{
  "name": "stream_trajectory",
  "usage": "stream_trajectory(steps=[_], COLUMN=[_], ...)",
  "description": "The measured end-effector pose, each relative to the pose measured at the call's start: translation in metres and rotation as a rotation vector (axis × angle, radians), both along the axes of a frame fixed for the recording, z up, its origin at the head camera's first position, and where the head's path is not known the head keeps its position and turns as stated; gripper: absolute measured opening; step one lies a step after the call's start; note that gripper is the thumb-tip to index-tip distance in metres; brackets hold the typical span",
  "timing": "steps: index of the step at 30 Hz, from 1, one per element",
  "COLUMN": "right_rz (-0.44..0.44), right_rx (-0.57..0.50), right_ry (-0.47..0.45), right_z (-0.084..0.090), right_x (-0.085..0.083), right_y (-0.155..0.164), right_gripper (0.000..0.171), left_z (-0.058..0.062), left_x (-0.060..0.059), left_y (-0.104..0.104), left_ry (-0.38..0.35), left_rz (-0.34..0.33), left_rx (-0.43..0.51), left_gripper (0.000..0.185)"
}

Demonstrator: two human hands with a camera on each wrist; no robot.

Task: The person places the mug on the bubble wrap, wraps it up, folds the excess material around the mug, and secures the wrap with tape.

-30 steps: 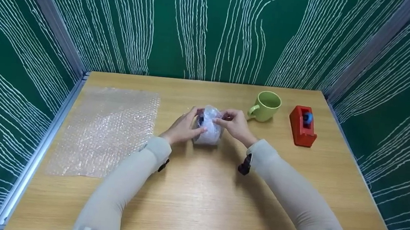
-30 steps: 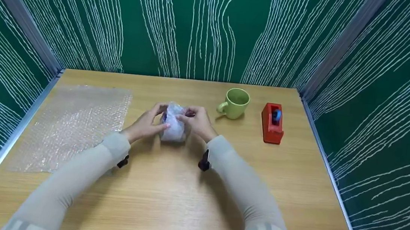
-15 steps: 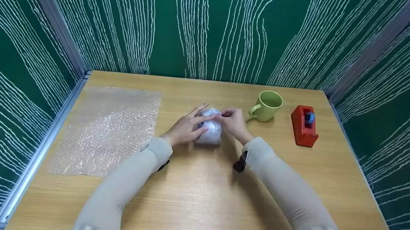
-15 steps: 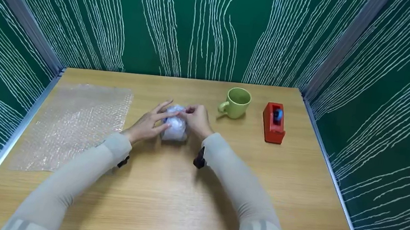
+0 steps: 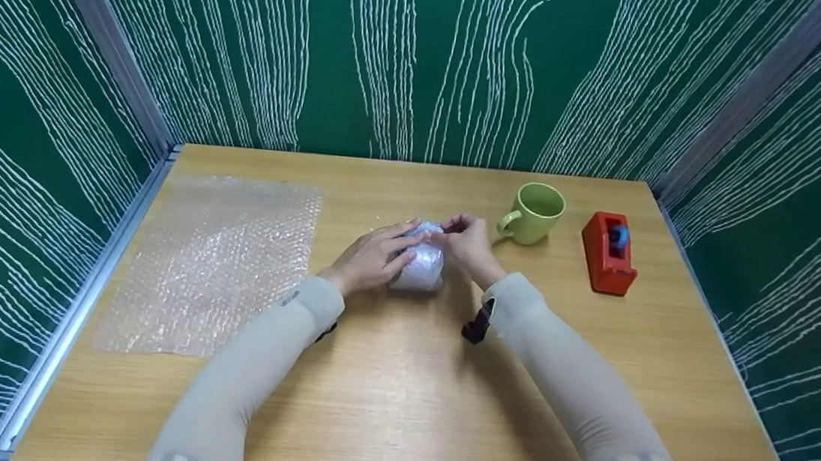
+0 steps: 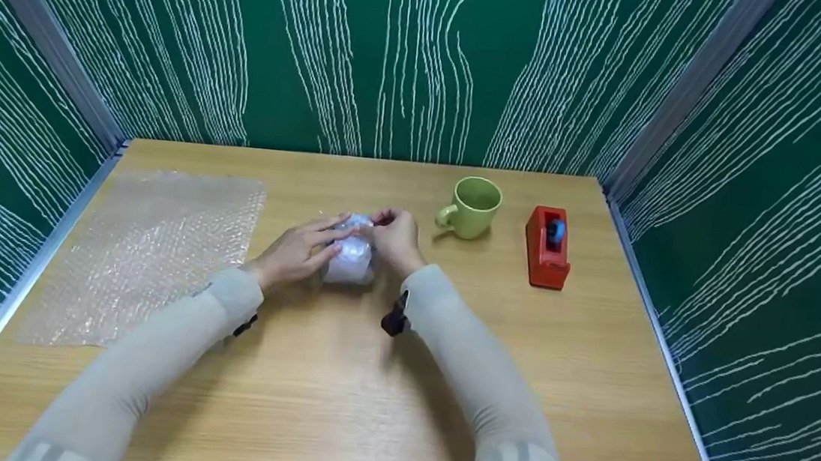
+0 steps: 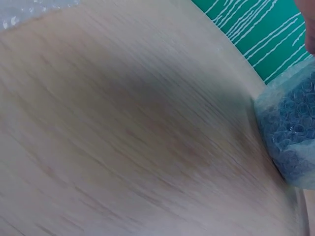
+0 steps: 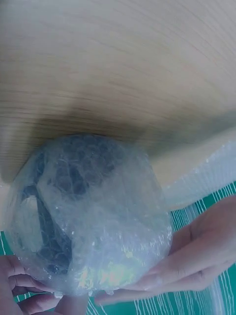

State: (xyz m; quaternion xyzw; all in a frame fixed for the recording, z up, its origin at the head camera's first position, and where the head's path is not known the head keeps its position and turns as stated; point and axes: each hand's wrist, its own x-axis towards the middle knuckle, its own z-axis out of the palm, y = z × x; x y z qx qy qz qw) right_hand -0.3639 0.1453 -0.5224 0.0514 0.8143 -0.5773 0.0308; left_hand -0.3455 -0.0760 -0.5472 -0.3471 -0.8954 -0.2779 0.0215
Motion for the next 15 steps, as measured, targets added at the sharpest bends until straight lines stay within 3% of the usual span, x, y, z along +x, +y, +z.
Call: stream_trajectory(steps=[9, 15], right_rz=[-0.033, -0.016], right_rx=[-0.145, -0.108], right_ry=[-0.036, -0.012], right_z=[0.0000, -0.0006], right_x=[0.0009, 0.0029], right_y=[0.0004, -0.0011], right_gripper=[0.023, 0.020], left_z=[0.0041, 0.0004], left_x=[-0.0043, -0.0053], left_y=[0.0000, -0.0023], left_ry=[-0.009, -0.021], left_rz=[0.006, 0.016], left_rx=[-0.072, -0.086], left_gripper=[0.062, 0.070])
